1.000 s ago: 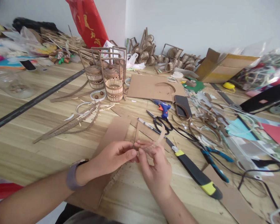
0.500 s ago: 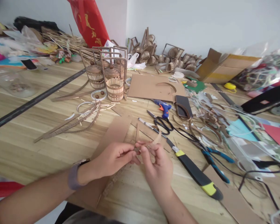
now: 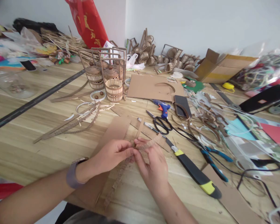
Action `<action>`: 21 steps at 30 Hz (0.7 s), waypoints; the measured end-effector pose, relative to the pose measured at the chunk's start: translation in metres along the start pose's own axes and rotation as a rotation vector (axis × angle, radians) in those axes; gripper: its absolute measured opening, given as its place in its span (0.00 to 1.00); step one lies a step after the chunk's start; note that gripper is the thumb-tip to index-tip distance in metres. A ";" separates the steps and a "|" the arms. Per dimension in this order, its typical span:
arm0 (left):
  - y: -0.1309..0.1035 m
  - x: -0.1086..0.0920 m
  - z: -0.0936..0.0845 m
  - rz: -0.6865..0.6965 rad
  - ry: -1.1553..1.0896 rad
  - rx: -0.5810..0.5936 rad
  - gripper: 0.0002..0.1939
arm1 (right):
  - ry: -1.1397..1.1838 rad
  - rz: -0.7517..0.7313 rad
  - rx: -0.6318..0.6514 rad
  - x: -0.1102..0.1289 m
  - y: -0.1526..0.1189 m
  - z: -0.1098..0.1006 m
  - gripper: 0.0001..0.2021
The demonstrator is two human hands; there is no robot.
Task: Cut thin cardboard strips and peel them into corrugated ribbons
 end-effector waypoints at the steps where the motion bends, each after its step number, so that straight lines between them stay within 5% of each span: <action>1: -0.001 0.000 0.000 -0.005 0.022 -0.013 0.17 | -0.007 -0.005 0.004 0.001 0.000 0.000 0.03; 12: -0.004 0.004 0.002 0.021 0.202 -0.017 0.15 | 0.285 0.415 -0.086 -0.031 -0.014 0.001 0.06; 21: 0.002 0.006 0.000 -0.045 -0.112 -0.005 0.12 | 0.007 -0.007 -0.046 0.002 -0.002 -0.003 0.05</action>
Point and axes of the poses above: each hand's wrist, its own y-axis towards the middle knuckle, its own z-axis out of the palm, x = y × z, the point moved 9 cm from there along y, towards the middle knuckle, and after that the axes turned 7 degrees about -z, right-handed, at the moved point
